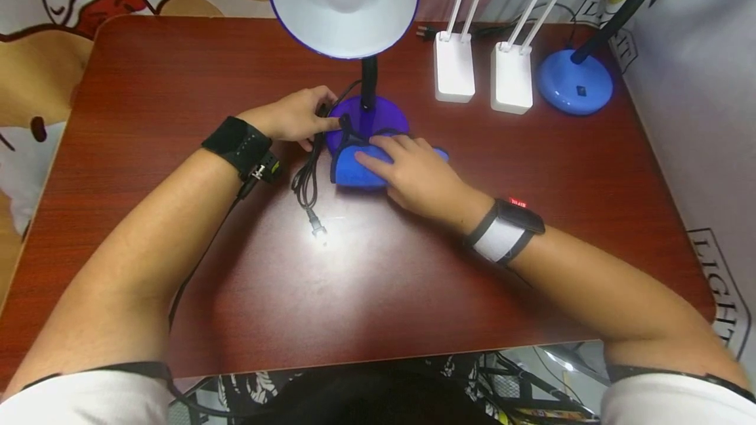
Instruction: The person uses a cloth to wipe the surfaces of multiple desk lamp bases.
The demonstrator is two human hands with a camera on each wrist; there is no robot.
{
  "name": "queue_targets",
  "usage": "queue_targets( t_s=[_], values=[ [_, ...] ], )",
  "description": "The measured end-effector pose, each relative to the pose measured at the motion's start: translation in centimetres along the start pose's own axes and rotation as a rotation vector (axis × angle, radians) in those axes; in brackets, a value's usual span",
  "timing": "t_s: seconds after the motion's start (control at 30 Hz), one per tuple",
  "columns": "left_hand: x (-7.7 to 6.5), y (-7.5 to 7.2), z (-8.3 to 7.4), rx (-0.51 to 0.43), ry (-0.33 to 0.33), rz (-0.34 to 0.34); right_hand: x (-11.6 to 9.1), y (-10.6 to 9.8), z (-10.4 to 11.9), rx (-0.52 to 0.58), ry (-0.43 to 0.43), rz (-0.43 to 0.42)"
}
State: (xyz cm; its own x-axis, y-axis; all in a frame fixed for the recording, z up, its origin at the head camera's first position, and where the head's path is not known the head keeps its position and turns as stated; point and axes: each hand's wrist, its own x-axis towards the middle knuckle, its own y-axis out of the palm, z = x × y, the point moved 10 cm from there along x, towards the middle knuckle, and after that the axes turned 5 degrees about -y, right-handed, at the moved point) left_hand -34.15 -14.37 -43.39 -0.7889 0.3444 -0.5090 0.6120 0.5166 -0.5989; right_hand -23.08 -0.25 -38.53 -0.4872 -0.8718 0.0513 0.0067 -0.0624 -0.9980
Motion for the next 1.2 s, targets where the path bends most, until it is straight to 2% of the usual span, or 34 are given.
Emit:
queue_targets(
  t_s=[0.17,0.23,0.33,0.47,0.6,0.77,0.87,1.0,1.2],
  values=[
    [-0.3,-0.3,0.3,0.002,0.0,-0.002,-0.1,0.4,2.4,-0.053,-0.1,0.011],
    [-0.5,-0.5,0.5,-0.002,0.0,-0.006,0.1,0.5,2.5,-0.064,-0.102,0.008],
    [-0.6,-0.6,0.7,-0.016,0.004,-0.007,-0.2,0.3,1.5,-0.055,-0.062,-0.008],
    [-0.5,-0.7,0.7,-0.01,0.013,-0.008,-1.4,0.1,-1.0,0.005,0.032,-0.023],
    [-0.3,-0.6,0.6,-0.003,0.016,-0.016,-1.9,0.0,-4.3,0.071,0.163,-0.044],
    [-0.1,-0.3,0.5,-0.01,0.02,-0.02,-1.2,0.5,-8.9,0.203,0.4,-0.058],
    [0.0,-0.1,0.6,-0.017,0.018,-0.02,-0.1,0.8,-10.6,0.281,0.493,-0.029],
    [0.0,0.0,0.8,-0.025,0.013,-0.028,0.7,0.8,-10.2,0.283,0.504,0.043],
    [0.2,0.0,0.4,-0.008,0.036,-0.034,-1.4,0.7,-7.2,0.291,0.486,0.15]
  ],
)
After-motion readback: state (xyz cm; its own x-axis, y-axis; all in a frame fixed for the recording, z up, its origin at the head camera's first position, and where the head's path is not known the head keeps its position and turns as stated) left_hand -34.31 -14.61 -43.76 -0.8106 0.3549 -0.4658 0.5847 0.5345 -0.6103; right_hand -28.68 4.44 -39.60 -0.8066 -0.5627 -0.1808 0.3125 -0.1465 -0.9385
